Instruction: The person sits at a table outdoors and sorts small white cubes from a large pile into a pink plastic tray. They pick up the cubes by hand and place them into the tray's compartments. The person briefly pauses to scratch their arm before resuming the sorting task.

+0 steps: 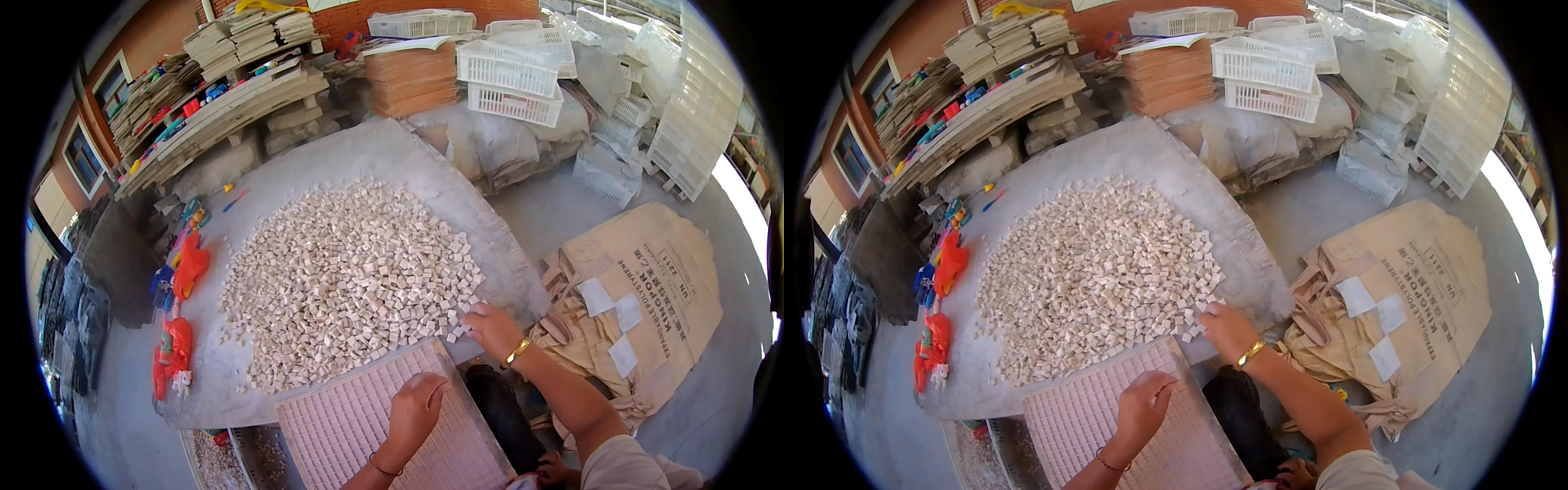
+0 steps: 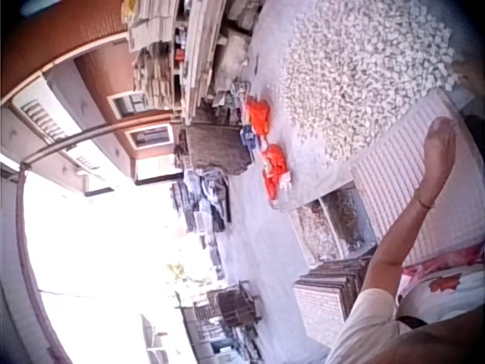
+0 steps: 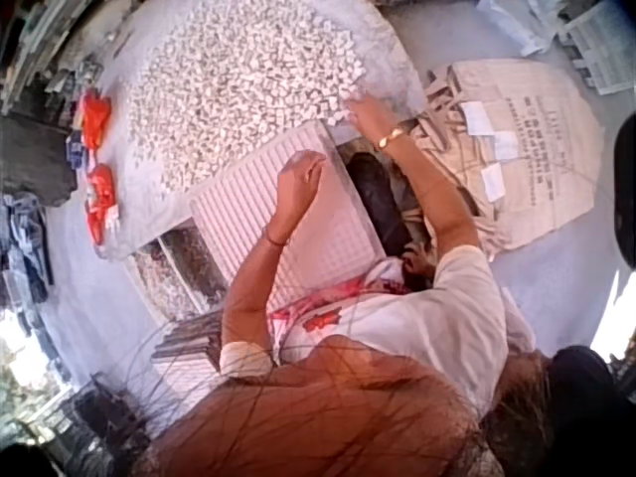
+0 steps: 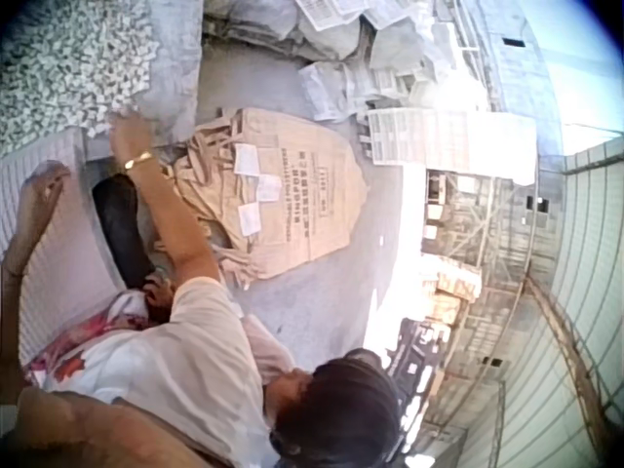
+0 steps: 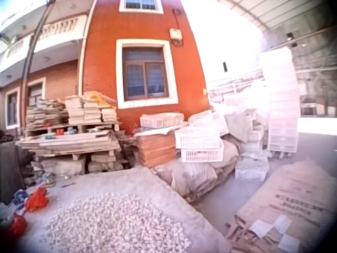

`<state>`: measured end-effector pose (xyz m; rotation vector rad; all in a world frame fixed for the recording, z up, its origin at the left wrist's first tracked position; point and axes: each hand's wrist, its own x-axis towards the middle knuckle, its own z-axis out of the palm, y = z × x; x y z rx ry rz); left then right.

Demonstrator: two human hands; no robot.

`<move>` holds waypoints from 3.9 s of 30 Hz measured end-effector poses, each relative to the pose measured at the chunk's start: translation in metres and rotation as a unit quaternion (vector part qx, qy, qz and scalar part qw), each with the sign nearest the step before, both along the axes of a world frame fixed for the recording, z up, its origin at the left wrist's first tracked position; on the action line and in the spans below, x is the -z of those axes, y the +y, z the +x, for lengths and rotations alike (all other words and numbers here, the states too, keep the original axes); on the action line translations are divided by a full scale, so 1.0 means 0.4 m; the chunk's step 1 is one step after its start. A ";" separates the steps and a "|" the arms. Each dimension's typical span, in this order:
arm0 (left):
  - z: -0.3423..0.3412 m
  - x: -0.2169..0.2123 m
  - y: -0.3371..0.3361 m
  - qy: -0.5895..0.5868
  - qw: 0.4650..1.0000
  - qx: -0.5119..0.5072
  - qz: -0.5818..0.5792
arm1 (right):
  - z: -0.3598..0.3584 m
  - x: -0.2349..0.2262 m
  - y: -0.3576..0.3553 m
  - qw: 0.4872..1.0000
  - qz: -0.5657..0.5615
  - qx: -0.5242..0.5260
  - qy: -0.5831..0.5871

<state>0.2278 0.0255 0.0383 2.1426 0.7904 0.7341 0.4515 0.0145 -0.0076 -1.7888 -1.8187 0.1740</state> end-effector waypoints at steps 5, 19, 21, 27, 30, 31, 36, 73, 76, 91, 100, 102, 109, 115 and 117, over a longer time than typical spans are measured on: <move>0.135 0.048 0.078 0.040 0.996 -0.025 0.074 | 0.013 0.025 -0.010 0.998 0.057 -0.009 0.004; 0.168 0.037 0.116 0.059 0.992 -0.072 -0.082 | 0.090 -0.028 -0.038 0.752 -0.141 -0.002 0.644; 0.154 0.047 0.129 -0.089 0.951 -0.065 -0.289 | 0.074 -0.023 -0.035 0.891 -0.123 0.022 0.437; 0.167 0.049 0.158 -0.185 0.891 -0.067 -0.409 | -0.046 0.025 -0.010 0.992 -0.035 0.124 -0.012; 0.192 0.069 0.181 -0.020 0.984 -0.036 -0.175 | 0.013 0.023 -0.017 0.960 -0.002 0.066 0.271; 0.212 0.067 0.183 0.021 0.993 -0.035 -0.108 | 0.047 0.012 -0.027 0.922 -0.046 0.073 0.378; 0.266 0.103 0.170 0.108 0.986 -0.063 0.110 | 0.107 -0.052 -0.050 0.772 -0.057 0.079 0.628; 0.275 0.072 0.194 0.167 0.969 0.044 0.178 | 0.122 0.030 0.001 0.995 0.050 -0.007 0.082; 0.285 0.064 0.193 0.175 0.968 0.052 0.170 | 0.130 0.020 -0.007 0.987 0.061 0.005 0.148; 0.216 0.003 0.203 -0.193 0.861 -0.044 -0.470 | 0.076 0.001 0.059 0.988 -0.033 0.095 0.119; 0.298 0.081 0.126 0.110 0.994 -0.022 0.001 | 0.135 0.003 0.054 0.963 -0.073 0.076 0.248; 0.304 0.113 0.117 0.125 0.990 -0.026 0.066 | 0.118 0.014 0.060 0.983 -0.066 0.101 0.135; 0.243 0.032 0.144 0.101 0.988 -0.074 -0.088 | 0.095 0.014 0.082 0.985 -0.092 0.070 0.130; 0.128 -0.010 0.239 -0.223 0.826 -0.036 -0.517 | 0.155 -0.053 0.021 0.747 -0.124 0.019 0.653; 0.137 -0.015 0.238 -0.234 0.829 -0.051 -0.505 | 0.157 -0.057 0.011 0.687 -0.104 -0.020 0.719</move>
